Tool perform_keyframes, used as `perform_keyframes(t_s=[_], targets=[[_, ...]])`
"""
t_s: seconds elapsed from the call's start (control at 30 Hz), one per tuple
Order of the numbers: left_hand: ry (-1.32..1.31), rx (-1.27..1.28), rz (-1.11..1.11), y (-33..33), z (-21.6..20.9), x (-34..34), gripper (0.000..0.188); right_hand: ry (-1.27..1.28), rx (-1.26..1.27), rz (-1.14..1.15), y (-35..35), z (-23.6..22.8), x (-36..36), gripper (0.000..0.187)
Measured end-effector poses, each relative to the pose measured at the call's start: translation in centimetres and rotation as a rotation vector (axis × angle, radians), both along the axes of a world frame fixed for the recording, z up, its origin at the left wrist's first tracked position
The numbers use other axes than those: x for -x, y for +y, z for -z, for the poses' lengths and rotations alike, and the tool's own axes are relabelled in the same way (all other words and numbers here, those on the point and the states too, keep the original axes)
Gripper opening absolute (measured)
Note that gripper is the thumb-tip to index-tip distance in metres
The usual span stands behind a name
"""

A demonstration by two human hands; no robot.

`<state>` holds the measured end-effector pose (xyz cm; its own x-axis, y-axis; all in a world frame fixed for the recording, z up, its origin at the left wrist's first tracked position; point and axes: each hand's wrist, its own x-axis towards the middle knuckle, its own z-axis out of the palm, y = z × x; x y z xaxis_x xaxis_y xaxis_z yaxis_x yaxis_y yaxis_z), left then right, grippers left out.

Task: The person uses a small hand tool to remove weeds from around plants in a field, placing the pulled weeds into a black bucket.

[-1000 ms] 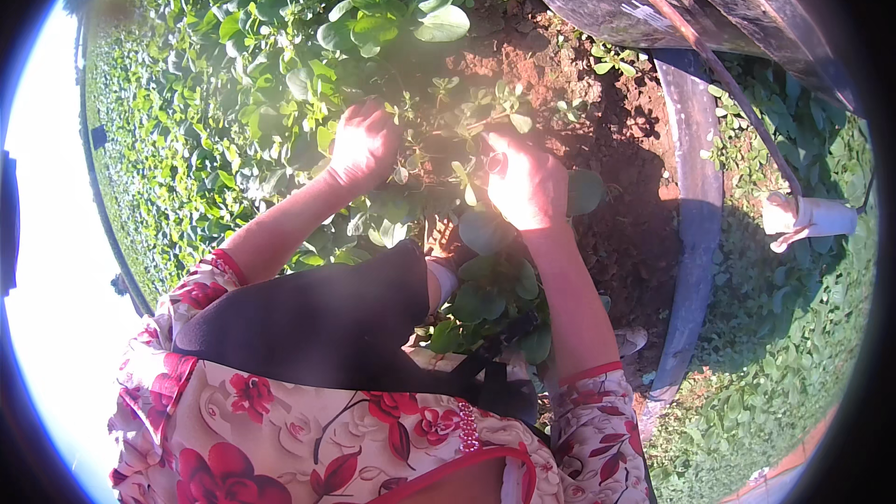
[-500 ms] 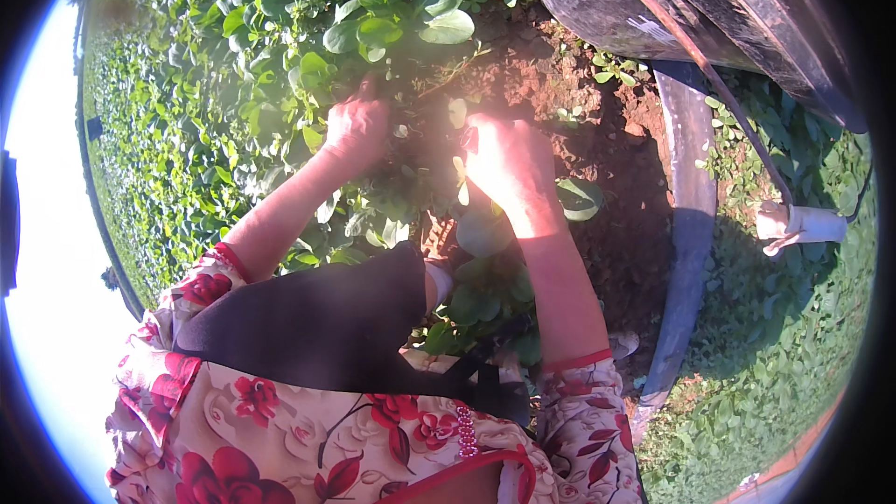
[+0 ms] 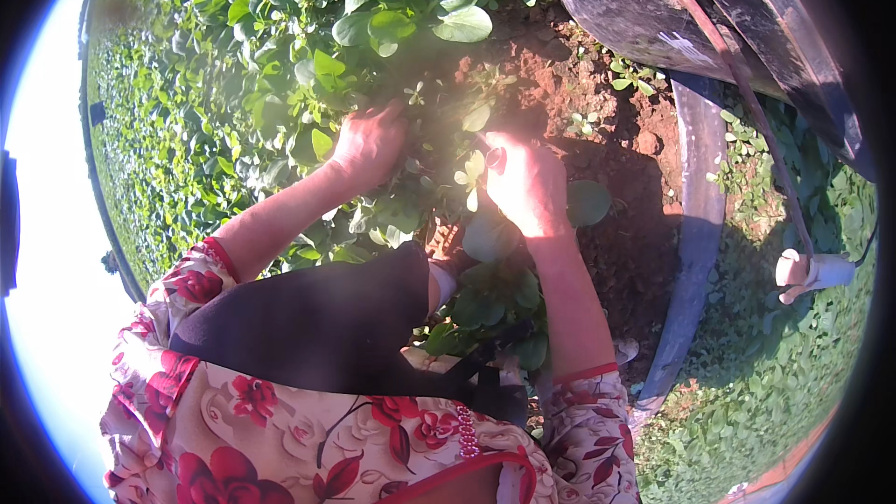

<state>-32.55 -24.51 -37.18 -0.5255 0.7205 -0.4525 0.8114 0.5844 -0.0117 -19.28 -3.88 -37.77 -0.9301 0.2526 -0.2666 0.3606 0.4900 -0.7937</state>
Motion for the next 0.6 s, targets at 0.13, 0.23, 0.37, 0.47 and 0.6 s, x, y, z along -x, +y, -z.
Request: perform_keyframes(t_s=[0.13,0.23,0.37,0.47,0.6], targets=[[-0.008,0.024,-0.119,0.3,0.5,2.1,0.016,0.035,-0.043,-0.031,0.2,-0.6,0.2,0.024],[-0.063,0.05,-0.215,0.1,1.1,3.7,0.018,-0.013,-0.064,-0.062,0.9,-1.2,-0.3,0.023],[-0.045,0.096,-0.162,0.4,0.8,4.1,0.018,0.016,-0.026,0.004,0.2,0.7,1.0,0.017],[-0.049,0.109,-0.146,1.1,1.2,4.1,0.017,0.069,-0.031,-0.012,-2.8,4.3,5.5,0.013],[-0.006,0.023,-0.177,0.6,1.3,3.5,0.014,0.113,-0.09,-0.113,-3.2,3.2,6.0,0.013]])
